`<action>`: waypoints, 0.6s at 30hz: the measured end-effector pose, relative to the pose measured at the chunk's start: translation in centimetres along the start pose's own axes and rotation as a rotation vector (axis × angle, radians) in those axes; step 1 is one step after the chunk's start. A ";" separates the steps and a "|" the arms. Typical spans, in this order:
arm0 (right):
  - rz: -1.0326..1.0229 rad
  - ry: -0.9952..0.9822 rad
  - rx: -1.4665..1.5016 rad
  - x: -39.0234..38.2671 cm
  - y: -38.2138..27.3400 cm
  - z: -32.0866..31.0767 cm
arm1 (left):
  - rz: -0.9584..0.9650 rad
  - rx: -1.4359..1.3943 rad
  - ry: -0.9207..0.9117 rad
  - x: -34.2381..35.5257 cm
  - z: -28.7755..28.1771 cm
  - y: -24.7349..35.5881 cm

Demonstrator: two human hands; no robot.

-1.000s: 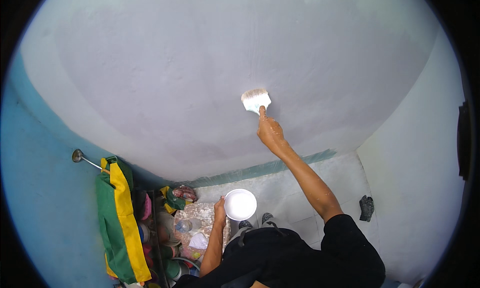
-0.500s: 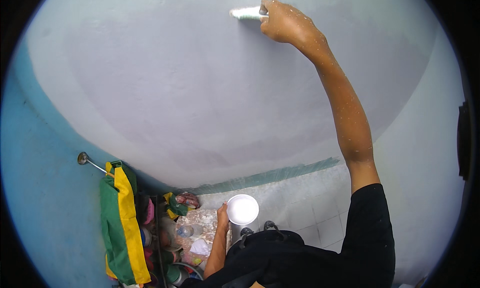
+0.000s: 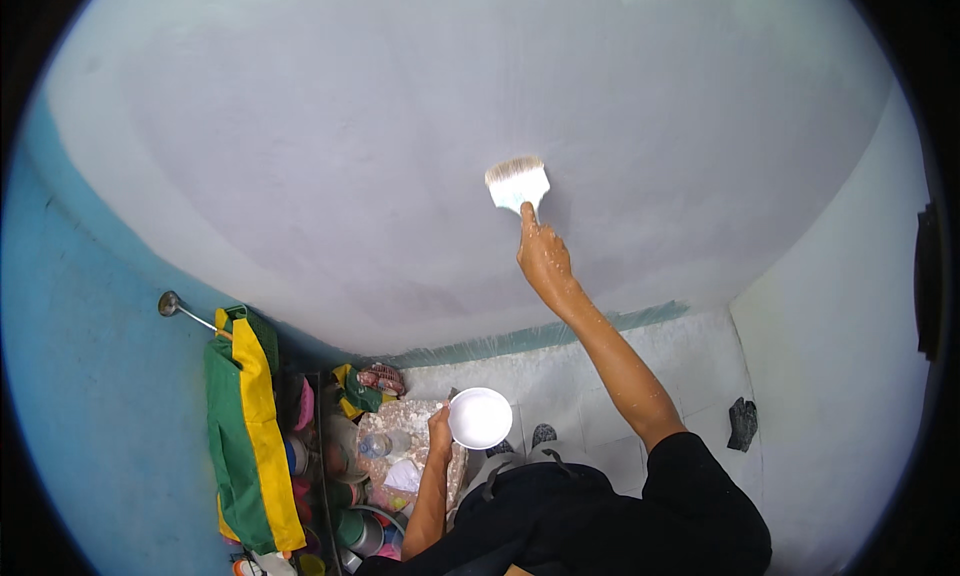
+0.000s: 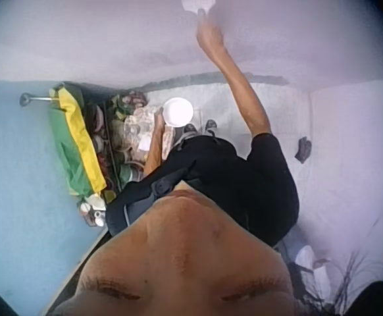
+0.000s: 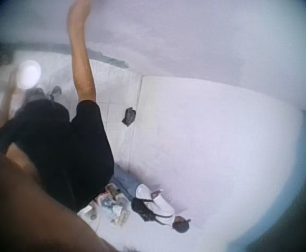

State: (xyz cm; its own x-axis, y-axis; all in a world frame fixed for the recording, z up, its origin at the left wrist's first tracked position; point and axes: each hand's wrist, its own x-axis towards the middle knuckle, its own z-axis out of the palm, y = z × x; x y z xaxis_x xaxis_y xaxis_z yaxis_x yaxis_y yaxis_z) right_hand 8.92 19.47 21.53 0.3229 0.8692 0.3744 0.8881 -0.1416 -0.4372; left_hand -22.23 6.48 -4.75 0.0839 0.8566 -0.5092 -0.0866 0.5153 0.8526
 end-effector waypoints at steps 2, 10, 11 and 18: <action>0.040 -0.066 -0.007 -1.0 0.9 1.2 | -0.014 0.004 -0.008 0.1 0.0 -0.3; 0.157 -0.143 0.078 -2.5 3.1 2.9 | 0.000 -0.008 -0.060 0.9 2.1 -0.7; 0.159 -0.190 0.059 -2.1 3.4 2.3 | -0.006 -0.023 -0.070 1.0 2.4 -0.4; 0.109 -0.244 -0.084 5.6 5.7 -12.3 | 0.029 -0.005 -0.040 0.4 4.0 -0.8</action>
State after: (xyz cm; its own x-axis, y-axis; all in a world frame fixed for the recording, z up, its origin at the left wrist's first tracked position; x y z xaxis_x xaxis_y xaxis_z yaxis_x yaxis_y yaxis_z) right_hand 19.80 17.67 31.21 0.3384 0.9337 0.1167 0.8800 -0.2701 -0.3907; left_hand -18.14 6.31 -5.17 0.1206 0.8693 -0.4794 -0.0947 0.4908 0.8661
